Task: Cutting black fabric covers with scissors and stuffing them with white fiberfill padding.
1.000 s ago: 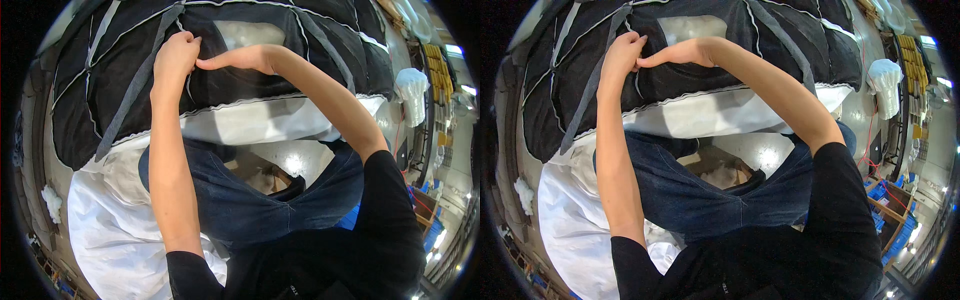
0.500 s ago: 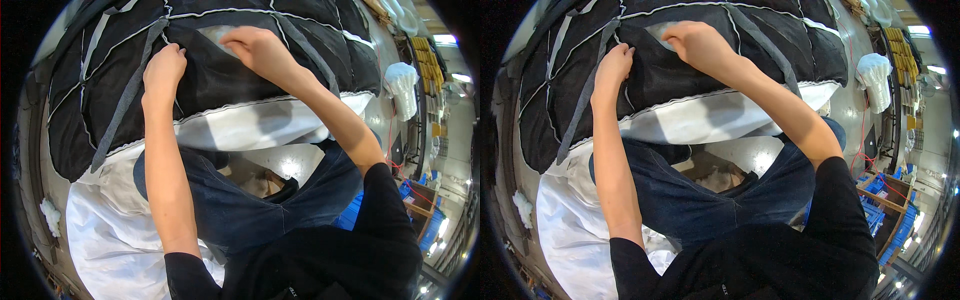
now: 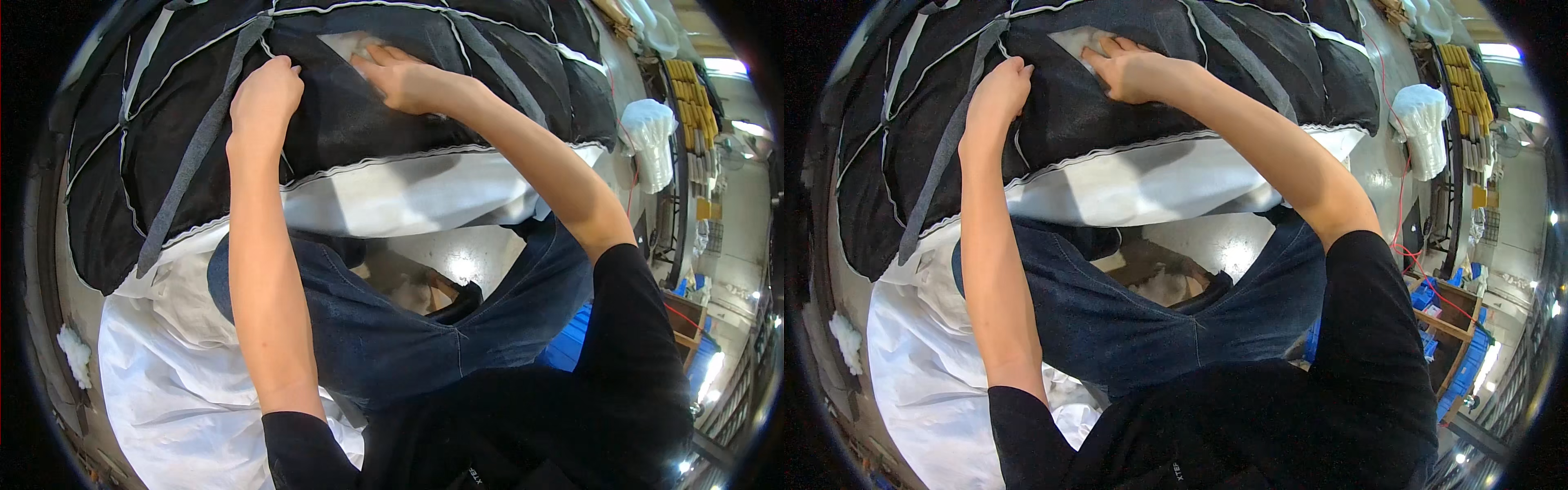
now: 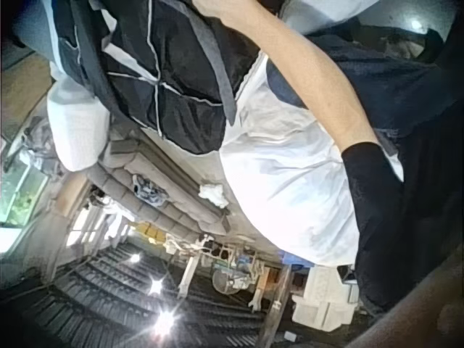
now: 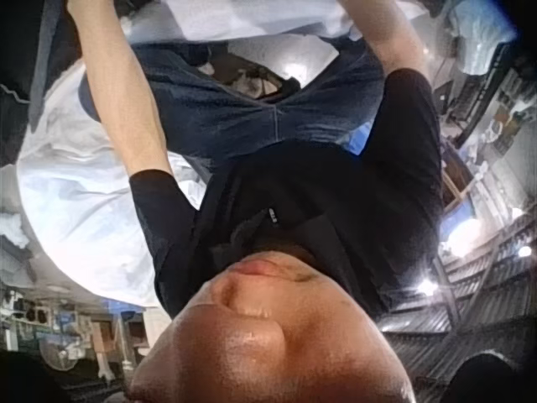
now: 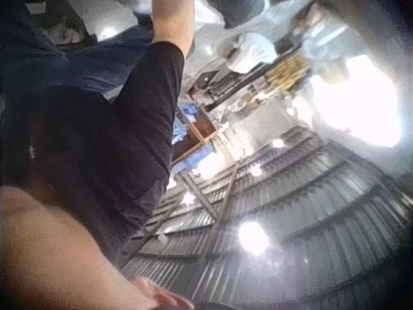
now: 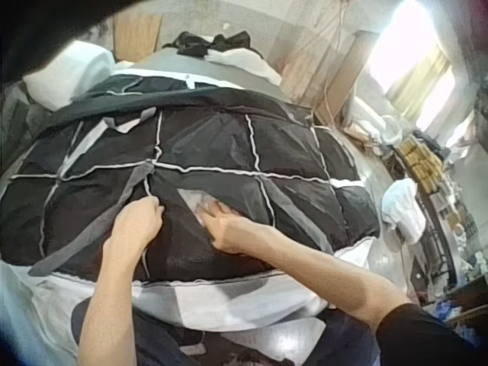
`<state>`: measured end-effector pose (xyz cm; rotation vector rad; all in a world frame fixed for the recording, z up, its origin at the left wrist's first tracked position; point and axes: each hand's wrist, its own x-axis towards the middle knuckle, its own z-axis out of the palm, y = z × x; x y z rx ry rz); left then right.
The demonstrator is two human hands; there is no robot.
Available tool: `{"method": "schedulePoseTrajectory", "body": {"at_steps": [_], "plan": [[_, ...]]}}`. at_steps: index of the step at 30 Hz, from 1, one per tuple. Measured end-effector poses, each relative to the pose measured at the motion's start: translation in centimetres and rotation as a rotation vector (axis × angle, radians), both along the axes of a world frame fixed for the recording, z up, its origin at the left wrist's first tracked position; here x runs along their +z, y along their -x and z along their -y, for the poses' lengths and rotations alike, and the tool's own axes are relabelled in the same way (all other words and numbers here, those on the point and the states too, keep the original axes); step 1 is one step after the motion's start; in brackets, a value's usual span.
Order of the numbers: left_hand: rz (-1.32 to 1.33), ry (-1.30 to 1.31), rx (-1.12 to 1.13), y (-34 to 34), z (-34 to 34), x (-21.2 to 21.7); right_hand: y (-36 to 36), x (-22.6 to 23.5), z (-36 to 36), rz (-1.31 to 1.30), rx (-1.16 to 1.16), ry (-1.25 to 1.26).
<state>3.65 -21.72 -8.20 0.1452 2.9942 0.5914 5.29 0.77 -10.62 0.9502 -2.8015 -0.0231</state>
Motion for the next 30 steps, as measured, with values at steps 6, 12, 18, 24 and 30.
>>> {"method": "schedulePoseTrajectory", "body": {"at_steps": [6, 12, 18, 24, 30], "plan": [[0.053, -0.039, 0.021, -0.1, 0.6, -0.1, -2.8, 5.5, -0.5, 0.260, 0.071, 0.172], [-0.060, -0.024, 0.016, 0.0, 0.8, -0.9, -5.6, 8.8, -3.1, 0.118, -0.113, -0.310], [-0.684, -0.206, -0.248, -2.3, -3.9, 3.1, -5.7, 6.7, -3.7, -0.096, -0.200, -0.148], [-0.391, -0.084, -0.782, -5.3, -9.5, 0.6, -5.0, 5.5, -6.6, 0.275, -0.559, 0.272], [-0.212, -0.210, -0.739, -4.5, -10.3, -1.0, -8.2, 8.1, -8.2, 0.371, -0.346, 0.529]]}}
